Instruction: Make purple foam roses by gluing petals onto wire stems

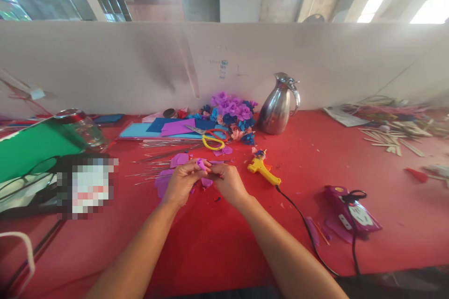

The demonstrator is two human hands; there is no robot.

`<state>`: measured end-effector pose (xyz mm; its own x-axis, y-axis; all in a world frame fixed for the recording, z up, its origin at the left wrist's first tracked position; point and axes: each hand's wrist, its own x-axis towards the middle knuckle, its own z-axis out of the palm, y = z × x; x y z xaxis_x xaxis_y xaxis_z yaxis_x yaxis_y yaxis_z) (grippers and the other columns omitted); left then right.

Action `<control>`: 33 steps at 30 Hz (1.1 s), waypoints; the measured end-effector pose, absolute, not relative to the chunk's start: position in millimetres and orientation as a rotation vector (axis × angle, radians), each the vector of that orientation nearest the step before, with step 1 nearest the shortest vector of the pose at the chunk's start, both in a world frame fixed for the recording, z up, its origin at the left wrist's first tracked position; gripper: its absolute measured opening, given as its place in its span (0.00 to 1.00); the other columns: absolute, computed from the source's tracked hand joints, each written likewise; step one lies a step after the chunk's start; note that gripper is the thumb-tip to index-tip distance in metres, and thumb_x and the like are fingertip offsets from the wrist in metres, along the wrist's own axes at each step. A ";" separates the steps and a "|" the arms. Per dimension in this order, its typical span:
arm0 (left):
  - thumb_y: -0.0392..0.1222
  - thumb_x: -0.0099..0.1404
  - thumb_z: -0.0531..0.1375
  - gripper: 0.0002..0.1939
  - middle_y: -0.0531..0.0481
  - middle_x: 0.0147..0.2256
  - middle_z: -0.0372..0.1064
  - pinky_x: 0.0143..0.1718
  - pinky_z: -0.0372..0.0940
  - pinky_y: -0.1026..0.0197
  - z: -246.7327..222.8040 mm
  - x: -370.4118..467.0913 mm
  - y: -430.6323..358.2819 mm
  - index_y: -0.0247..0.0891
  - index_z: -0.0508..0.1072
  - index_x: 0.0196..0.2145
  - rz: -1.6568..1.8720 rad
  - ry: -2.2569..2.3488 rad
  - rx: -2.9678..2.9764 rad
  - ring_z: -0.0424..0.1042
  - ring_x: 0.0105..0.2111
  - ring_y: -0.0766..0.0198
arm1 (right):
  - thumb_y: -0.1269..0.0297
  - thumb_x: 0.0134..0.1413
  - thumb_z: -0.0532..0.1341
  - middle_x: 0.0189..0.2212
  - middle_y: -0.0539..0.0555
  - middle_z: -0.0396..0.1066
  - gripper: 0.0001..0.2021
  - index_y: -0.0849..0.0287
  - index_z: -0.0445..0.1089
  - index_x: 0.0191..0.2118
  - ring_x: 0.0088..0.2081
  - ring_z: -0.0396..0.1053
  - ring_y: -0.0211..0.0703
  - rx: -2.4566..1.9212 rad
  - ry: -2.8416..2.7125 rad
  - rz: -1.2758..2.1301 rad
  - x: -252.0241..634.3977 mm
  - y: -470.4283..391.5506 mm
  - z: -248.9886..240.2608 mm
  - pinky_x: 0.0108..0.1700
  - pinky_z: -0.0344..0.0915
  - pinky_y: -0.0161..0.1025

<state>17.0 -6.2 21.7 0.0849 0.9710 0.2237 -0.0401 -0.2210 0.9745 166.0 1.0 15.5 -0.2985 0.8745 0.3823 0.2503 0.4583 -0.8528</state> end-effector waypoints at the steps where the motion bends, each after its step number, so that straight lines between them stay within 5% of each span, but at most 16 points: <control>1: 0.42 0.54 0.65 0.04 0.47 0.39 0.72 0.43 0.64 0.57 21.4 16.4 -6.1 0.41 0.81 0.27 1.304 1.012 1.399 0.69 0.43 0.57 | 0.60 0.54 0.58 0.20 0.49 0.66 0.15 0.60 0.68 0.20 0.26 0.63 0.39 -0.948 -1.798 0.861 166.0 1.1 15.7 0.30 0.58 0.32; 15: 0.40 0.53 0.66 0.04 0.46 0.42 0.70 0.42 0.64 0.59 16.7 15.7 -4.8 0.41 0.81 0.29 1.271 1.037 1.403 0.68 0.46 0.56 | 0.60 0.52 0.59 0.18 0.48 0.63 0.14 0.61 0.67 0.20 0.24 0.60 0.37 -1.018 -1.794 0.851 165.7 1.4 13.0 0.27 0.55 0.32; 33: 0.43 0.57 0.63 0.07 0.47 0.42 0.72 0.47 0.63 0.57 21.0 15.3 -5.4 0.44 0.81 0.32 1.244 1.021 1.487 0.69 0.44 0.58 | 0.65 0.54 0.58 0.24 0.51 0.73 0.11 0.58 0.73 0.24 0.28 0.69 0.42 -0.955 -1.801 0.808 165.9 0.5 19.6 0.32 0.62 0.35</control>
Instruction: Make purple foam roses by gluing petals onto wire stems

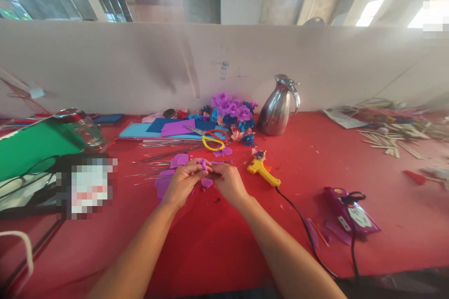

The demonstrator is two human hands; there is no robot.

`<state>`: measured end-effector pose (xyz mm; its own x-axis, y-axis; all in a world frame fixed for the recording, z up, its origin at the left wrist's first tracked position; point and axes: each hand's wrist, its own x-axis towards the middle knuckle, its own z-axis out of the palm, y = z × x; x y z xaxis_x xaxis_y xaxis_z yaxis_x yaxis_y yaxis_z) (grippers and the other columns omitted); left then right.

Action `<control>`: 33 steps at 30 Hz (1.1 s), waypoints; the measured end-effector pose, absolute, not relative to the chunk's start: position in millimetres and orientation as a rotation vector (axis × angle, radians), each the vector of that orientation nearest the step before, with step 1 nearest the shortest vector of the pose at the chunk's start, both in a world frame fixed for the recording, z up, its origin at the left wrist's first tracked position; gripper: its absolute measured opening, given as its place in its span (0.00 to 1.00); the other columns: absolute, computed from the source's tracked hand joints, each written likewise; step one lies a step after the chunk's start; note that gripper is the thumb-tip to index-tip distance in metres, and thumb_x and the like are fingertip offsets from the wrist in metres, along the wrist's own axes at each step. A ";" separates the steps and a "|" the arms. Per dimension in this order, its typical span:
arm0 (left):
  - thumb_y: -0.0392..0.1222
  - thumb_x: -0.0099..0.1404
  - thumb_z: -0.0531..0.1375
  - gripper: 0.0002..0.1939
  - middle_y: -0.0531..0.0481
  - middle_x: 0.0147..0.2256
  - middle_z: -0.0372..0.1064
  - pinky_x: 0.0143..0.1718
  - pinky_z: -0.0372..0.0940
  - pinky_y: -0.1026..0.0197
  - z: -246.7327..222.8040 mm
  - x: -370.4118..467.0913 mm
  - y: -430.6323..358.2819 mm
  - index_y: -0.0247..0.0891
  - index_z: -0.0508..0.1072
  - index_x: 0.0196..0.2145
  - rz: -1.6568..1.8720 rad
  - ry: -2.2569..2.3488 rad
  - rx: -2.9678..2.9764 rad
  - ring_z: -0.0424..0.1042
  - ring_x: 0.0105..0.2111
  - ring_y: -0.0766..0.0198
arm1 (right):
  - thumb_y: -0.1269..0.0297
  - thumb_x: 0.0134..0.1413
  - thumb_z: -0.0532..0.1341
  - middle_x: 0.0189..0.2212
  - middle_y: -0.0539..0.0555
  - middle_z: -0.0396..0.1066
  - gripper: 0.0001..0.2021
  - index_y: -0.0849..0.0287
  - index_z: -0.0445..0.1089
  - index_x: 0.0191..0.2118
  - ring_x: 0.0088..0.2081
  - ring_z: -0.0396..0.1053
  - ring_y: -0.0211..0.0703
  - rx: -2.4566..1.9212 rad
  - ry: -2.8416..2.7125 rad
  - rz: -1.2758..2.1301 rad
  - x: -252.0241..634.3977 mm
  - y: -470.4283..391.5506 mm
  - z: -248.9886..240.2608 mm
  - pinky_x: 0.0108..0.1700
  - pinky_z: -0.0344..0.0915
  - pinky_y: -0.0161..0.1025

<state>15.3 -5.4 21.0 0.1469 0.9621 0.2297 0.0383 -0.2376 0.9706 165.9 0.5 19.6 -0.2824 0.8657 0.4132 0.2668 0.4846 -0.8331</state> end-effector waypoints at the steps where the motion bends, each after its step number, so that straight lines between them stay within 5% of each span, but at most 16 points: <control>1: 0.43 0.57 0.63 0.07 0.47 0.42 0.71 0.47 0.63 0.57 20.7 15.1 -5.4 0.44 0.81 0.33 1.240 1.026 1.487 0.69 0.45 0.57 | 0.66 0.53 0.59 0.24 0.50 0.73 0.10 0.58 0.73 0.24 0.29 0.69 0.42 -0.959 -1.799 0.818 166.3 0.9 19.4 0.33 0.62 0.35; 7: 0.43 0.55 0.65 0.05 0.47 0.38 0.73 0.47 0.64 0.56 17.6 13.1 -1.4 0.43 0.81 0.30 1.329 1.069 1.466 0.70 0.43 0.56 | 0.70 0.50 0.60 0.28 0.51 0.73 0.05 0.58 0.73 0.31 0.31 0.69 0.41 -1.008 -1.803 0.816 165.6 0.2 20.1 0.35 0.65 0.36; 11: 0.44 0.53 0.66 0.06 0.47 0.36 0.74 0.43 0.65 0.58 16.2 11.5 1.7 0.42 0.80 0.27 1.441 1.135 1.407 0.71 0.39 0.58 | 0.71 0.49 0.59 0.36 0.53 0.72 0.11 0.58 0.68 0.41 0.34 0.69 0.40 -0.927 -1.726 0.802 165.9 -5.3 26.1 0.37 0.66 0.37; 18: 0.40 0.55 0.61 0.07 0.53 0.22 0.71 0.29 0.62 0.64 9.3 15.5 -1.3 0.39 0.80 0.29 1.359 1.224 1.446 0.68 0.24 0.65 | 0.66 0.52 0.62 0.32 0.53 0.71 0.05 0.58 0.72 0.36 0.31 0.68 0.38 -0.920 -1.683 0.717 164.3 -5.8 25.3 0.33 0.66 0.35; 27: 0.36 0.54 0.60 0.08 0.53 0.21 0.70 0.32 0.64 0.63 19.8 28.1 -10.5 0.40 0.78 0.22 1.452 1.214 1.429 0.69 0.27 0.64 | 0.66 0.51 0.63 0.28 0.52 0.71 0.02 0.56 0.73 0.31 0.28 0.66 0.38 -0.937 -1.590 0.607 161.2 -8.5 25.1 0.30 0.66 0.36; 33: 0.38 0.55 0.62 0.06 0.52 0.27 0.74 0.33 0.65 0.62 18.3 30.0 -13.2 0.42 0.80 0.28 1.553 1.100 1.407 0.69 0.29 0.64 | 0.66 0.53 0.63 0.29 0.53 0.71 0.03 0.56 0.74 0.31 0.29 0.67 0.39 -0.906 -1.574 0.526 158.3 -14.6 30.2 0.31 0.66 0.37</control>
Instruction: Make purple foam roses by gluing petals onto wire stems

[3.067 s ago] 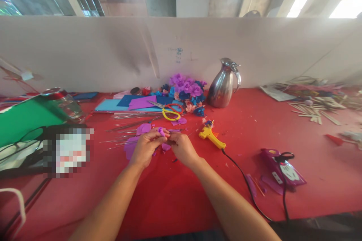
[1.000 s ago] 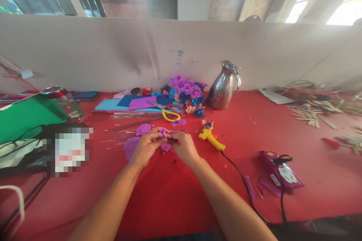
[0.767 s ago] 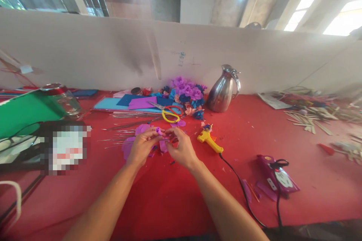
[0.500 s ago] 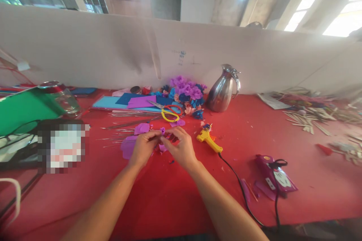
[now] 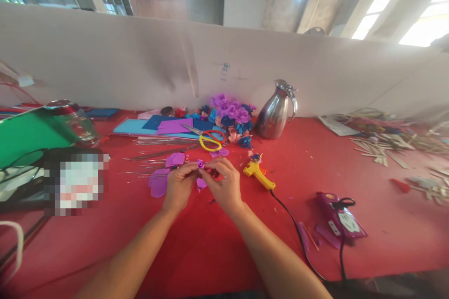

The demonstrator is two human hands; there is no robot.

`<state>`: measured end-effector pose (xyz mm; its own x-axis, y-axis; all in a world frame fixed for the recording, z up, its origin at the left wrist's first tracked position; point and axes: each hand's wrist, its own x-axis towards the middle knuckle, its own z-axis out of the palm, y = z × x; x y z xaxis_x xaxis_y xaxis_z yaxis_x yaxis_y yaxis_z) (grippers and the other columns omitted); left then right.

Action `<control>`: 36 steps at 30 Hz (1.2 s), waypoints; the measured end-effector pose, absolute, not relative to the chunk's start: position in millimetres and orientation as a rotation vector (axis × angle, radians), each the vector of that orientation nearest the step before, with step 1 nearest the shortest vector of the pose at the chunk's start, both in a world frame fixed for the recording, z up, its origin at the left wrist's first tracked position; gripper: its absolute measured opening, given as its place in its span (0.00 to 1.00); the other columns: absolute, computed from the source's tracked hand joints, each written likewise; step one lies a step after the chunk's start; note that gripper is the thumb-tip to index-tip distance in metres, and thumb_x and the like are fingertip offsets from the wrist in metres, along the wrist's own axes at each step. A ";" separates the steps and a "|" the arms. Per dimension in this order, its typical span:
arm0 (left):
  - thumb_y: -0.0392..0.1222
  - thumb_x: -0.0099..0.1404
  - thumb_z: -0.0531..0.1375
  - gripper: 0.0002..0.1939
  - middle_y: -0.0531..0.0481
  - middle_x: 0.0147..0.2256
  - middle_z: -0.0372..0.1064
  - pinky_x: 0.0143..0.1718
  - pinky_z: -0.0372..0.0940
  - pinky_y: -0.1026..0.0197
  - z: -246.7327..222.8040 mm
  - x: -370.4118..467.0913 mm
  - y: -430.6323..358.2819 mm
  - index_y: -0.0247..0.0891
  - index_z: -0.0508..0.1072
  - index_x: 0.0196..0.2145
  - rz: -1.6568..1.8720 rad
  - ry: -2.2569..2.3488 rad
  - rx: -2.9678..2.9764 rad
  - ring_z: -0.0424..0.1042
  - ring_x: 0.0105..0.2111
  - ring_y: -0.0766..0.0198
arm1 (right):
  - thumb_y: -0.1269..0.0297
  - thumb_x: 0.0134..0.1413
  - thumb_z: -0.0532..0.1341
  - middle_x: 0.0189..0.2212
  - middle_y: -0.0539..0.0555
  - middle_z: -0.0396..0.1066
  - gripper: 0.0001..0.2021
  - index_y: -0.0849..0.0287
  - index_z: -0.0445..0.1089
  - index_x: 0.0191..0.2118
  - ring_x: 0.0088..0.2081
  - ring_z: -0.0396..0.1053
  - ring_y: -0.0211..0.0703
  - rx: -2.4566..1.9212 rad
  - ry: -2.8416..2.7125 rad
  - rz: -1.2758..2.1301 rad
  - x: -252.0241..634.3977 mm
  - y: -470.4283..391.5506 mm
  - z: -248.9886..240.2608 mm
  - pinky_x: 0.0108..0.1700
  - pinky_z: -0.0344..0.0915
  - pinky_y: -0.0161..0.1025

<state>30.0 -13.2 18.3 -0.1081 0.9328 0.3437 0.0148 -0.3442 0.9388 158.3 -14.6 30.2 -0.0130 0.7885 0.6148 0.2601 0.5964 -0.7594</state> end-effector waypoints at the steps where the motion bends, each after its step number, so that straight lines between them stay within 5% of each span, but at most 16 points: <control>1: 0.38 0.55 0.62 0.06 0.52 0.28 0.75 0.33 0.65 0.62 18.1 30.3 -13.6 0.42 0.80 0.28 1.568 1.089 1.408 0.70 0.29 0.64 | 0.66 0.53 0.63 0.29 0.53 0.71 0.02 0.56 0.74 0.31 0.29 0.67 0.39 -0.899 -1.569 0.517 158.0 -15.3 30.4 0.30 0.66 0.36; 21: 0.42 0.54 0.64 0.06 0.52 0.25 0.72 0.35 0.63 0.62 13.3 28.7 -7.3 0.39 0.80 0.27 1.555 1.136 1.207 0.68 0.29 0.64 | 0.59 0.51 0.65 0.31 0.51 0.70 0.09 0.56 0.70 0.37 0.29 0.67 0.38 -0.922 -1.516 0.717 158.1 -9.1 23.5 0.31 0.65 0.35; 27: 0.43 0.50 0.67 0.08 0.49 0.33 0.75 0.41 0.63 0.61 16.0 24.1 -5.0 0.38 0.80 0.29 1.529 1.153 1.095 0.70 0.35 0.62 | 0.58 0.61 0.52 0.18 0.46 0.59 0.13 0.57 0.64 0.29 0.21 0.58 0.35 -1.041 -1.390 0.754 163.8 -9.3 23.5 0.24 0.56 0.33; 30: 0.42 0.50 0.67 0.06 0.50 0.32 0.74 0.42 0.62 0.61 17.2 23.7 -5.0 0.38 0.79 0.26 1.538 1.148 1.120 0.70 0.36 0.62 | 0.63 0.55 0.57 0.27 0.50 0.69 0.06 0.58 0.67 0.37 0.25 0.64 0.36 -1.030 -1.468 0.805 161.9 -5.7 19.9 0.28 0.61 0.33; 32: 0.43 0.49 0.67 0.06 0.49 0.32 0.75 0.42 0.63 0.60 16.6 23.6 -4.4 0.38 0.79 0.26 1.538 1.126 1.102 0.71 0.37 0.61 | 0.66 0.50 0.61 0.34 0.53 0.73 0.10 0.58 0.69 0.40 0.27 0.67 0.37 -1.070 -1.563 0.851 159.5 -3.1 16.4 0.29 0.62 0.34; 36: 0.42 0.46 0.69 0.10 0.48 0.32 0.76 0.42 0.63 0.59 13.9 24.5 -2.9 0.37 0.80 0.28 1.509 1.040 0.952 0.72 0.36 0.60 | 0.63 0.48 0.64 0.31 0.52 0.76 0.10 0.58 0.73 0.38 0.26 0.68 0.38 -1.142 -1.630 0.926 156.6 -1.6 12.1 0.28 0.62 0.34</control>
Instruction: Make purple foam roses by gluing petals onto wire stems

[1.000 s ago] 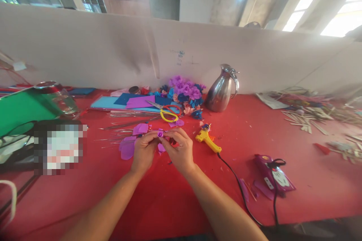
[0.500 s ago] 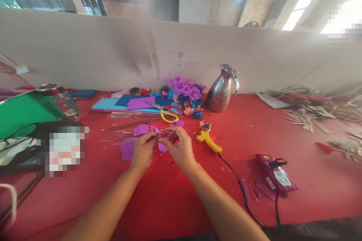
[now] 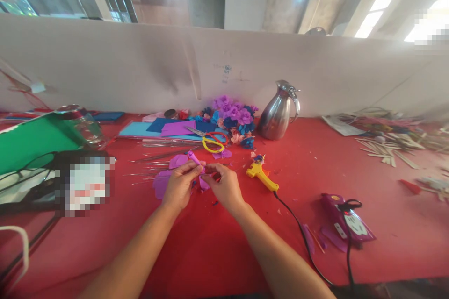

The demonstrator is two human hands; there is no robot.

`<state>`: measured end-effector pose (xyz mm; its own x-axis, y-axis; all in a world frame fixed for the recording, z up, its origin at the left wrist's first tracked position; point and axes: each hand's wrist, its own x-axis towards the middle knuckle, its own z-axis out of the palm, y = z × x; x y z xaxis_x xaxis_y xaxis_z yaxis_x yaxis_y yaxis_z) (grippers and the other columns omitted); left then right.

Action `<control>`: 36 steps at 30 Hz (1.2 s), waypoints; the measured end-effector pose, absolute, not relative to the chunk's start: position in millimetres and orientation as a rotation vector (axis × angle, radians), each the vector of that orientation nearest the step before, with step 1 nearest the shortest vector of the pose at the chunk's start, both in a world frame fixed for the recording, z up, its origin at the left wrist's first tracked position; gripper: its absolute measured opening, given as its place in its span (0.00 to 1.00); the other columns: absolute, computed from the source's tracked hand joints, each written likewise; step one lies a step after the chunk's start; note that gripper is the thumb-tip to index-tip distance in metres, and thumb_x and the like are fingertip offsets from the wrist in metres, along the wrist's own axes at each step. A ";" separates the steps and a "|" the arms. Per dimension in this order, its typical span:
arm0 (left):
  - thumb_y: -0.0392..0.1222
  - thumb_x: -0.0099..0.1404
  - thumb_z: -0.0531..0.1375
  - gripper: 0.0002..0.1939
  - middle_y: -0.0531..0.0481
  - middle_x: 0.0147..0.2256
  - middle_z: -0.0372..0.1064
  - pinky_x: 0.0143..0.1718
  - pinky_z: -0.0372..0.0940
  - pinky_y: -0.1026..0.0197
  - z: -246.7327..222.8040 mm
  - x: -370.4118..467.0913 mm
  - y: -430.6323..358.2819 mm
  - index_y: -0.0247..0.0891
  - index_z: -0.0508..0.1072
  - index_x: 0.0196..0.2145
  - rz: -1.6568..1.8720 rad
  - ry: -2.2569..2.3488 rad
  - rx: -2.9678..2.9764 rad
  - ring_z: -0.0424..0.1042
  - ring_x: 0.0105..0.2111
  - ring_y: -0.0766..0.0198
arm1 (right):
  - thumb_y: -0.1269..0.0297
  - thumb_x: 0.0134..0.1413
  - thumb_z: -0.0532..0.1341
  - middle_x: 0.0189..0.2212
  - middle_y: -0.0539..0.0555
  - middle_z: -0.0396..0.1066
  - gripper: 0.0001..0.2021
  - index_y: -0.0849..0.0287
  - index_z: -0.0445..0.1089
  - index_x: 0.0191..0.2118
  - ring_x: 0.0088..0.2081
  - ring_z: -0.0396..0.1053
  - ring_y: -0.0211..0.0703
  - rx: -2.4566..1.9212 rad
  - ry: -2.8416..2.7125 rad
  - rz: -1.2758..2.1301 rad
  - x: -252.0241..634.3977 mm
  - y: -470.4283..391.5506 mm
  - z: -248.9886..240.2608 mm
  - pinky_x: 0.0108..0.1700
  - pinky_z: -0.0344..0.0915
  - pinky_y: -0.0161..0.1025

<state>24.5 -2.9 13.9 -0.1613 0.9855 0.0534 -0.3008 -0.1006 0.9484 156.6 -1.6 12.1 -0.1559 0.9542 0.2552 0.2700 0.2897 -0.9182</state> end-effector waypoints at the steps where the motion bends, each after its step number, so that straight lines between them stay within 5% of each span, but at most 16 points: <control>1: 0.42 0.46 0.69 0.10 0.48 0.30 0.76 0.41 0.63 0.59 13.4 25.0 -2.7 0.37 0.80 0.28 1.502 1.024 0.924 0.72 0.35 0.61 | 0.62 0.48 0.63 0.30 0.51 0.76 0.09 0.58 0.74 0.36 0.26 0.68 0.38 -1.136 -1.621 0.923 156.6 -1.7 11.7 0.29 0.63 0.34; 9: 0.38 0.41 0.71 0.16 0.48 0.30 0.76 0.41 0.63 0.60 14.2 24.2 -2.8 0.37 0.81 0.32 1.373 0.963 0.838 0.72 0.34 0.62 | 0.61 0.50 0.60 0.29 0.52 0.76 0.07 0.57 0.75 0.31 0.31 0.71 0.42 -1.093 -1.560 0.906 158.7 0.4 9.5 0.34 0.65 0.37; 29: 0.43 0.51 0.67 0.08 0.49 0.30 0.75 0.41 0.62 0.60 12.0 21.4 -1.0 0.38 0.79 0.28 1.383 1.020 1.051 0.70 0.35 0.61 | 0.61 0.49 0.61 0.30 0.52 0.76 0.08 0.57 0.75 0.32 0.30 0.71 0.41 -1.092 -1.586 0.961 159.3 1.6 6.9 0.35 0.67 0.37; 32: 0.45 0.52 0.66 0.08 0.50 0.28 0.73 0.38 0.62 0.62 19.2 6.2 3.2 0.38 0.77 0.27 1.531 1.095 1.022 0.69 0.32 0.63 | 0.60 0.50 0.61 0.32 0.53 0.76 0.10 0.58 0.75 0.35 0.31 0.71 0.41 -1.121 -1.602 0.857 162.6 0.1 8.7 0.35 0.66 0.36; 36: 0.46 0.55 0.64 0.09 0.54 0.23 0.67 0.29 0.60 0.65 27.3 -29.9 13.0 0.39 0.72 0.27 1.894 1.168 0.887 0.64 0.24 0.69 | 0.58 0.55 0.57 0.20 0.50 0.71 0.12 0.60 0.74 0.32 0.22 0.66 0.38 -1.236 -1.653 0.780 165.1 -4.1 10.4 0.26 0.61 0.33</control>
<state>-29.9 13.0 27.3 -0.4964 0.8499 0.1768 -0.2238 -0.3220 0.9199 165.1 -4.1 10.4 -0.0938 0.9534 0.2869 0.3847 0.3005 -0.8728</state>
